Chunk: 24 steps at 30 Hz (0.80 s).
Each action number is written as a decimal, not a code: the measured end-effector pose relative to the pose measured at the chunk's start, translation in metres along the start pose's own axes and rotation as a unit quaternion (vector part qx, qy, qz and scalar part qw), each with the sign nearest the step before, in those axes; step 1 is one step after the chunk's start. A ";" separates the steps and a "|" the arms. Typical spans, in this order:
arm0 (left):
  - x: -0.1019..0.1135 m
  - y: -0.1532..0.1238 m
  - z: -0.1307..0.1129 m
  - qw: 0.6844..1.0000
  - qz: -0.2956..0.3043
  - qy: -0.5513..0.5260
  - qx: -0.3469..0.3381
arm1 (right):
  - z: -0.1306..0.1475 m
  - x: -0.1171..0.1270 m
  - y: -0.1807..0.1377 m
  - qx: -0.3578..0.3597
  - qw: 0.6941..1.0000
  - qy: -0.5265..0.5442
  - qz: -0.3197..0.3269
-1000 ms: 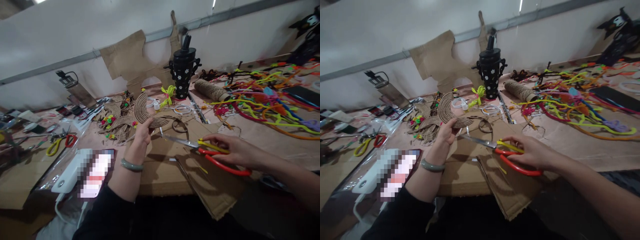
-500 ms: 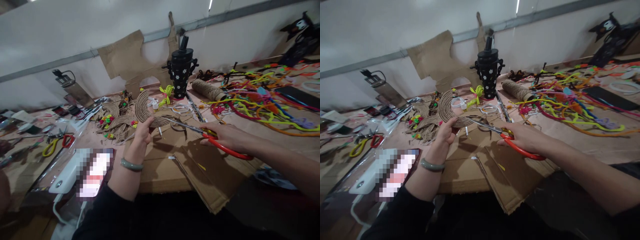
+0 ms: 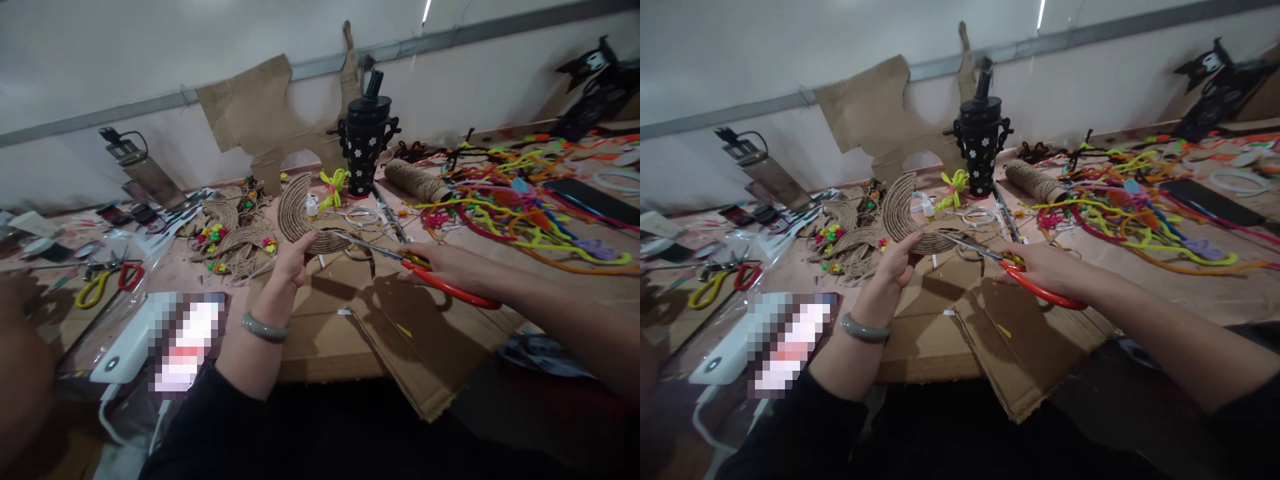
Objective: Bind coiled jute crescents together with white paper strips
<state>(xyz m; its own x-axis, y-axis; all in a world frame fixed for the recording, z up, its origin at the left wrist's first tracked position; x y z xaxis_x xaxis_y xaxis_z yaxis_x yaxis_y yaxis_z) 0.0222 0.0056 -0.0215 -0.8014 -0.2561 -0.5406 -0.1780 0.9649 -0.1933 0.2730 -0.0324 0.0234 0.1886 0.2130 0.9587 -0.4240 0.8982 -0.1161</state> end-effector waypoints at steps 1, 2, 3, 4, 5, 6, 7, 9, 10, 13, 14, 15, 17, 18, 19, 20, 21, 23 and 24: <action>0.000 0.000 0.001 1.000 0.004 0.002 -0.001 | 0.002 0.000 0.000 -0.010 1.000 0.000 0.014; 0.000 0.000 0.001 1.000 0.006 0.004 -0.002 | 0.004 0.000 0.000 -0.018 1.000 0.000 0.023; 0.000 0.000 0.002 1.000 0.009 0.006 -0.001 | 0.006 0.000 0.001 -0.021 0.999 -0.002 0.027; 0.001 0.000 0.003 1.000 0.010 0.005 0.000 | 0.008 0.000 0.001 -0.019 1.000 -0.004 0.024; 0.001 0.001 0.003 1.000 0.012 0.005 0.002 | 0.010 0.000 0.001 -0.016 1.000 -0.007 0.021; 0.001 0.001 0.003 1.000 0.015 0.004 0.004 | 0.011 0.001 0.002 -0.014 1.000 -0.010 0.020; 0.001 0.001 0.003 1.000 0.018 0.002 0.005 | 0.012 0.000 0.002 -0.015 1.000 -0.012 0.022; 0.000 0.001 0.003 1.000 0.017 0.001 0.009 | 0.013 0.000 0.003 -0.019 0.999 -0.014 0.028; 0.000 0.000 0.003 1.000 0.015 0.000 0.010 | 0.013 -0.001 0.004 -0.021 0.999 -0.015 0.030; -0.001 -0.001 0.002 1.000 0.013 -0.008 0.009 | 0.012 -0.002 0.006 -0.028 0.999 -0.028 0.025; -0.001 -0.001 0.002 1.000 0.015 -0.011 0.007 | 0.011 -0.003 0.007 -0.031 0.999 -0.034 0.022; -0.002 -0.001 0.002 1.000 0.019 -0.013 0.005 | 0.011 -0.004 0.007 -0.033 0.998 -0.039 0.021; -0.002 0.000 0.003 1.000 0.024 -0.013 0.003 | 0.011 -0.005 0.008 -0.032 0.998 -0.040 0.020; -0.002 0.000 0.003 1.000 0.024 -0.011 0.002 | 0.010 -0.006 0.008 -0.029 0.999 -0.037 0.020; -0.001 0.000 0.003 1.000 0.023 -0.009 0.002 | 0.010 -0.006 0.008 -0.026 0.999 -0.034 0.020; -0.001 0.000 0.003 1.000 0.022 -0.006 0.002 | 0.010 -0.007 0.008 -0.022 0.999 -0.032 0.018; -0.001 0.000 0.004 1.000 0.020 -0.003 0.003 | 0.010 -0.007 0.008 -0.016 0.999 -0.030 0.014; -0.001 0.001 0.004 1.000 0.019 0.005 0.005 | 0.009 -0.008 0.008 -0.002 1.000 -0.029 0.004; -0.001 0.001 0.005 1.000 0.017 0.009 0.005 | 0.009 -0.008 0.008 0.002 1.000 -0.031 0.000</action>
<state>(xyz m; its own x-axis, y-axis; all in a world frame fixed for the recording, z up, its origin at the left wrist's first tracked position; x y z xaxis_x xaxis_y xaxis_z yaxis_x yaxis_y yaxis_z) 0.0251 0.0066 -0.0253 -0.8166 -0.2212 -0.5331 -0.1439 0.9725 -0.1831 0.2601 -0.0309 0.0172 0.1337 0.1886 0.9729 -0.4284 0.8963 -0.1149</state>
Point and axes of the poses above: each hand's wrist, its own y-axis towards the middle knuckle, its own x-axis out of the back of the hand, z = x × y, the point moved 3 cm from there along y, towards the middle knuckle, and after that the axes turned 4 degrees about -y, right-handed, at the moved point
